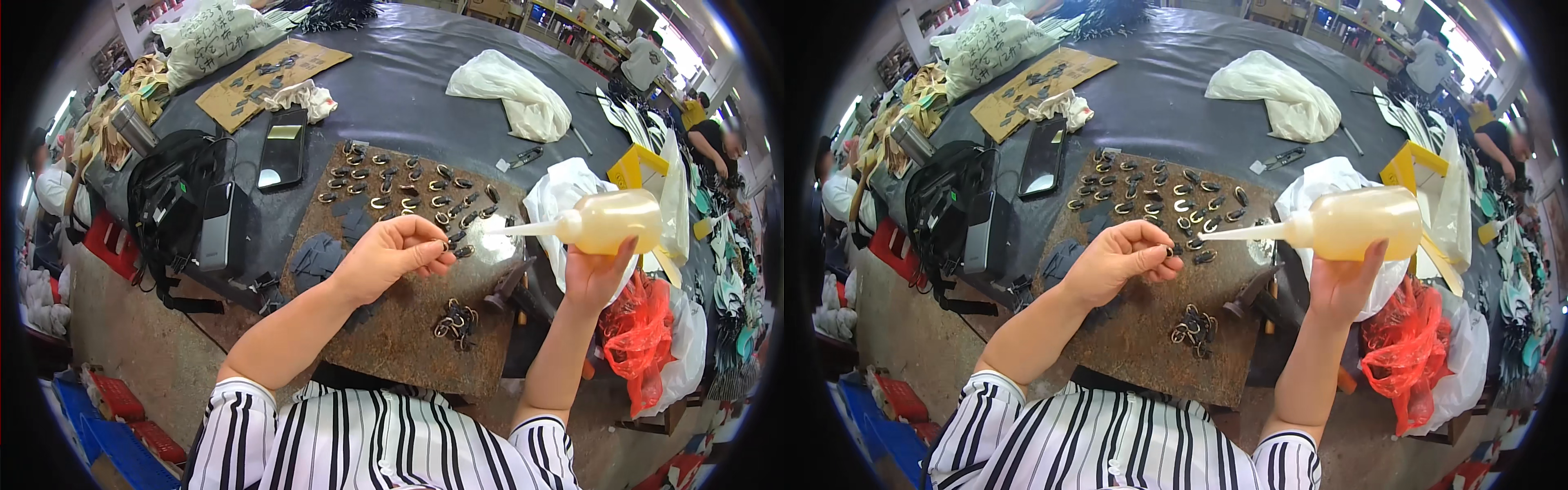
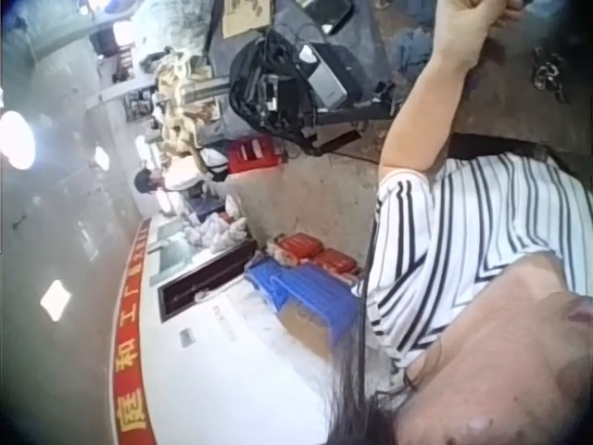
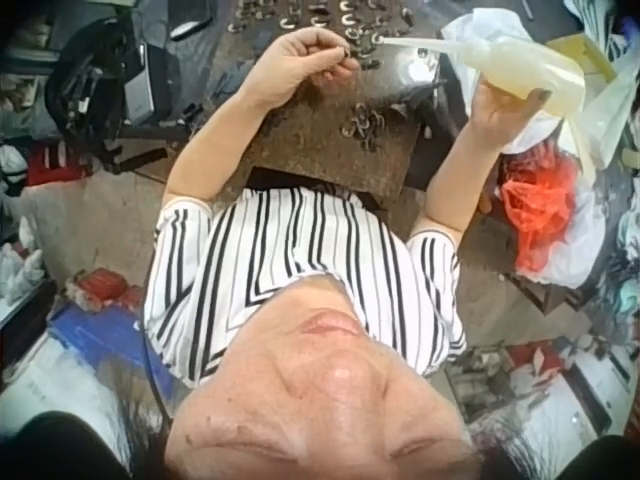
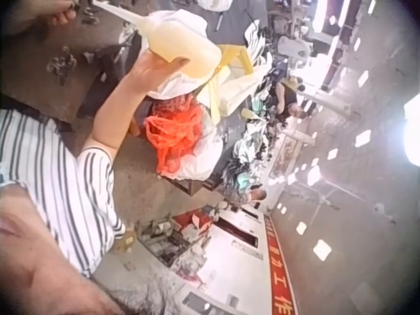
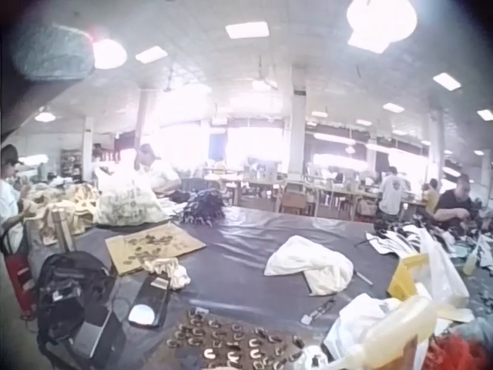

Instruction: Applying glue to small metal and leather shoe components using a squeeze bottle.

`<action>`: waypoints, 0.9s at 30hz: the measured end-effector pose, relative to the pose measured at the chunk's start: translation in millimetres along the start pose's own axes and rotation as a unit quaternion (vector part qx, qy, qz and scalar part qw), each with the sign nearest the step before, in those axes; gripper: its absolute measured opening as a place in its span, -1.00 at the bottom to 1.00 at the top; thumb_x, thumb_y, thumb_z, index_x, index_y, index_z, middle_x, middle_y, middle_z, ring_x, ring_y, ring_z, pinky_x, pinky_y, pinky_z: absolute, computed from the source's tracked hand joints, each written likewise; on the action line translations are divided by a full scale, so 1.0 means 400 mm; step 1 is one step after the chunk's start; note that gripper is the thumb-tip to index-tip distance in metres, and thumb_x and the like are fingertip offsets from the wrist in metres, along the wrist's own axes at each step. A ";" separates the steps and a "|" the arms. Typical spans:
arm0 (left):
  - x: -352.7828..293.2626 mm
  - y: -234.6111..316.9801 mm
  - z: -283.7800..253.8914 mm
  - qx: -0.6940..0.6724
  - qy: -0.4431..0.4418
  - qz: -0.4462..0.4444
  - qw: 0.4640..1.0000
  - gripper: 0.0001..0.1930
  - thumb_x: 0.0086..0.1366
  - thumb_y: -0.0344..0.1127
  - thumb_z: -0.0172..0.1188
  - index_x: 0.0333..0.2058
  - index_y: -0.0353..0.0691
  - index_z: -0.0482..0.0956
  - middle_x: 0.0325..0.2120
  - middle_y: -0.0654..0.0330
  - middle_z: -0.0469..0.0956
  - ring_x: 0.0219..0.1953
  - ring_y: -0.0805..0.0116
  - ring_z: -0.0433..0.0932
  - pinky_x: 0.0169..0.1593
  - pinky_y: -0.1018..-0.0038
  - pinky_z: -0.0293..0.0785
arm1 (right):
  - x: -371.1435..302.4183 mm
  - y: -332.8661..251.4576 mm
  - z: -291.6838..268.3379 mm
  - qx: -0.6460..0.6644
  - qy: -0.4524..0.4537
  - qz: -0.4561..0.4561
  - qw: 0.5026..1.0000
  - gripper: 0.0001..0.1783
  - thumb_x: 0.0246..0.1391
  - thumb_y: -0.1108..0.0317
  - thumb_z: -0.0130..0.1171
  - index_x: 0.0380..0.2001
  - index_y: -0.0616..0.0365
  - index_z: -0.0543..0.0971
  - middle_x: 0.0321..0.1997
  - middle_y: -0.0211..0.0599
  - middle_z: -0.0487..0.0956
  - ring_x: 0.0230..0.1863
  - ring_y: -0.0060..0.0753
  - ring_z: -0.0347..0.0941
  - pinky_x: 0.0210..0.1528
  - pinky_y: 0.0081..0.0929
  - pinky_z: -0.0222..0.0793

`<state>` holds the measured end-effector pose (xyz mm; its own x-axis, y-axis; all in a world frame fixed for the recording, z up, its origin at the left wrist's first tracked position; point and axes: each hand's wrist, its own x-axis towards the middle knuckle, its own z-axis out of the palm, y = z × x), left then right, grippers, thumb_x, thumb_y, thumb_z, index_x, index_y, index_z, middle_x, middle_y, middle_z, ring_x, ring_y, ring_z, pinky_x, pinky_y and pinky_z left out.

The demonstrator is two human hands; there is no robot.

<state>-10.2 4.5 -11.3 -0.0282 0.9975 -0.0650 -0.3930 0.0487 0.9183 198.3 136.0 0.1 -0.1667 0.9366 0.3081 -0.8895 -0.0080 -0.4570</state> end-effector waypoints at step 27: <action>0.000 -0.015 -0.019 -0.183 0.025 -0.060 0.981 -0.95 0.02 -0.44 0.03 -0.50 -0.27 0.41 -0.61 0.22 0.43 -0.63 0.58 0.41 -0.46 0.62 0.42 | -0.063 0.020 -0.019 -0.165 -0.120 -0.073 0.976 -0.46 -0.17 0.22 0.07 -0.09 0.13 0.20 -0.08 -0.35 0.27 -0.06 -0.35 0.20 -0.01 -0.34 0.11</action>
<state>-14.9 3.7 -19.7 -0.0027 0.9817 -0.1905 -0.6989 0.1344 0.7024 198.8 115.0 -17.8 -0.1785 0.8105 0.5579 -0.7319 0.2696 -0.6258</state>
